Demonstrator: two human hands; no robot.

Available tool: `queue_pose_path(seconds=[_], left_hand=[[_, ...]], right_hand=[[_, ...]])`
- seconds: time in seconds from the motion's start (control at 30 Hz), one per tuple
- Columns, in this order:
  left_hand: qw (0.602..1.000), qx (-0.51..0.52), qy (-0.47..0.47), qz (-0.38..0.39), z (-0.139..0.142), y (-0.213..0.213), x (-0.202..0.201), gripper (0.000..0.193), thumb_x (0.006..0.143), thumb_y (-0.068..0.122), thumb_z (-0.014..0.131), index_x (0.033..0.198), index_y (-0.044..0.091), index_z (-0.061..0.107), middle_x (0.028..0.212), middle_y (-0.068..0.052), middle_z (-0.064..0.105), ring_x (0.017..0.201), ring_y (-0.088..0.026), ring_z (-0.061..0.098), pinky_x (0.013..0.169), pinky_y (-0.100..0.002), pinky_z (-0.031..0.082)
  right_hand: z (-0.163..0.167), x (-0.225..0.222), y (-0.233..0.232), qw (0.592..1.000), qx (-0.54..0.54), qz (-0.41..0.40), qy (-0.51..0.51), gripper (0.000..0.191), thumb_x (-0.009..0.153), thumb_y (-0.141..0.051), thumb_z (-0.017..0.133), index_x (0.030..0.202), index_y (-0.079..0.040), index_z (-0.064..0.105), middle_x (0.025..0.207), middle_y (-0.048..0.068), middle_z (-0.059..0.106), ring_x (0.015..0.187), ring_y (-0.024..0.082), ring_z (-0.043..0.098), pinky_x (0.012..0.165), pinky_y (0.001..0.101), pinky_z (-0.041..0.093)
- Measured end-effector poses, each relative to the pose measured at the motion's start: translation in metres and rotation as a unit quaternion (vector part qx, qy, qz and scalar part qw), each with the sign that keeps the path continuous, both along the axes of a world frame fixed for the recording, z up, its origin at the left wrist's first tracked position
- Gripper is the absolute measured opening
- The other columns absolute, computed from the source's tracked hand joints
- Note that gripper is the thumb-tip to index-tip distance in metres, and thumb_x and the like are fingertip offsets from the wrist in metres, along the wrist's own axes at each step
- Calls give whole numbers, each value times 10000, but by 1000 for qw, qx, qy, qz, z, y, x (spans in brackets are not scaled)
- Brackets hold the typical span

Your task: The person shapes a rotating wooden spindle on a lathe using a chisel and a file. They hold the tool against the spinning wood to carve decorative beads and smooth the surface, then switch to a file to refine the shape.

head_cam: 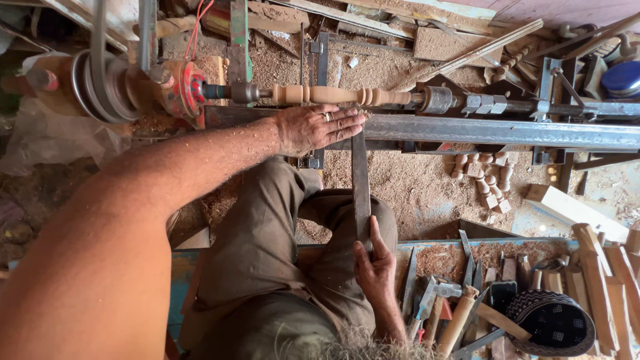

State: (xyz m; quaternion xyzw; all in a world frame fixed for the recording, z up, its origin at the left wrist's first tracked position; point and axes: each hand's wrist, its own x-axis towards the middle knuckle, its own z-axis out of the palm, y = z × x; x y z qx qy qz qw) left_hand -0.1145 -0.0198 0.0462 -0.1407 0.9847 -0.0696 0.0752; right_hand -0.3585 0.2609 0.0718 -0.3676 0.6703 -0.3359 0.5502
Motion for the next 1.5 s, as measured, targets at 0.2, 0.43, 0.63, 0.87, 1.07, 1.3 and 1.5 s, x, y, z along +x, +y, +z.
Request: queue_pose_path(seconds=[0.2, 0.43, 0.63, 0.87, 1.07, 1.3, 1.5], left_hand=[[995, -81, 65, -4, -3, 2, 0, 803, 924, 220, 539, 1624, 57, 181, 1704, -116, 205, 1561, -227, 254, 1303, -407, 74], [996, -84, 18, -12, -7, -1, 2, 935, 824, 253, 602, 1627, 43, 171, 1709, -128, 188, 1550, -220, 250, 1272, -390, 98], [997, -61, 47, -13, 4, -3, 1, 1099, 721, 305, 710, 1626, -3, 167, 1716, -155, 169, 1563, -228, 239, 1277, -379, 121], [998, -64, 2, -16, 3, -5, 3, 1034, 750, 310, 694, 1598, 12, 184, 1687, -150, 193, 1530, -221, 268, 1259, -360, 154], [975, -103, 197, -29, -6, 2, 9, 433, 1070, 186, 495, 1468, 21, 535, 1536, -120, 546, 1389, -190, 551, 1179, -323, 395], [973, -134, 189, -20, -13, 6, 13, 404, 1053, 169, 496, 1430, 42, 565, 1508, -97, 575, 1364, -166, 588, 1165, -320, 445], [975, -102, 196, -8, -9, 5, 10, 446, 1027, 137, 482, 1450, 8, 540, 1507, -142, 563, 1377, -205, 580, 1206, -344, 384]], right_hand=[[-2, -21, -5, 1000, 9, 28, -1, 698, 958, -139, 658, 1596, -127, 372, 557, -72, 510, 443, 16, 420, 386, 220, 330], [-6, -49, -15, 998, 23, 63, 18, 697, 952, -154, 665, 1587, -126, 380, 534, -52, 529, 424, 29, 418, 377, 227, 328], [-6, -76, -30, 996, 38, 79, -28, 698, 943, -156, 660, 1586, -160, 387, 544, -45, 507, 420, 23, 367, 377, 220, 293], [0, -113, -60, 987, 62, 146, 28, 623, 933, -201, 648, 1529, -198, 468, 568, -23, 607, 399, 50, 435, 361, 232, 391], [7, -127, -68, 984, 46, 167, 28, 648, 924, -224, 679, 1539, -187, 480, 561, -27, 556, 415, 45, 409, 377, 228, 348], [-5, -96, -41, 992, 55, 109, -5, 679, 951, -162, 687, 1587, -172, 447, 591, -61, 516, 468, 23, 380, 425, 212, 305], [-6, -56, -19, 997, 17, 63, -44, 691, 946, -152, 678, 1579, -122, 403, 550, -40, 554, 396, 35, 400, 353, 227, 305]])
